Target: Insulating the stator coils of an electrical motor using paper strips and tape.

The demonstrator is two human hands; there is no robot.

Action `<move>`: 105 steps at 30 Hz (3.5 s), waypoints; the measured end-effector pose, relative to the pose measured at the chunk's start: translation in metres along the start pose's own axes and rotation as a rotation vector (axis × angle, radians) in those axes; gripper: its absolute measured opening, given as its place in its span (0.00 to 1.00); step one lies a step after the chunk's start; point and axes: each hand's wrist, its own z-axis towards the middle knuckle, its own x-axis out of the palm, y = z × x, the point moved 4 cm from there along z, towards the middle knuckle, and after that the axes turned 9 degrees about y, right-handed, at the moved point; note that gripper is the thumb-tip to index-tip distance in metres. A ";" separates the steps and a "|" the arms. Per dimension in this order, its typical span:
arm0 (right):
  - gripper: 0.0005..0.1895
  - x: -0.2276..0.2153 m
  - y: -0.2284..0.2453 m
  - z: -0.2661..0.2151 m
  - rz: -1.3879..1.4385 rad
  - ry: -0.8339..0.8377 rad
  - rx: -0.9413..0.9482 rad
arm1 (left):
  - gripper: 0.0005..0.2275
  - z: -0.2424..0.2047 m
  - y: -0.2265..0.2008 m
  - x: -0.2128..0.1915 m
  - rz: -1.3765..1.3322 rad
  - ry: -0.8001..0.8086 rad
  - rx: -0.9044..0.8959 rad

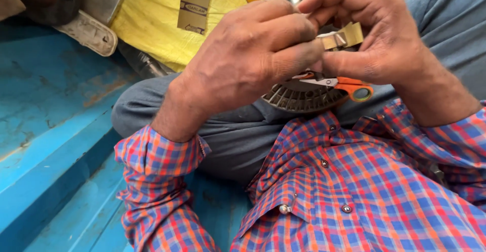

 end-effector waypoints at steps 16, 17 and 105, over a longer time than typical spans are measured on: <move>0.28 -0.001 0.002 -0.001 -0.029 -0.054 -0.005 | 0.07 0.026 -0.013 -0.005 0.225 0.104 0.061; 0.28 -0.001 0.004 0.000 -0.029 -0.058 -0.004 | 0.07 0.030 -0.019 -0.002 0.224 0.105 0.065; 0.10 0.012 -0.045 -0.056 -0.092 -0.570 -0.247 | 0.16 -0.021 -0.047 0.101 -0.076 -0.886 -0.560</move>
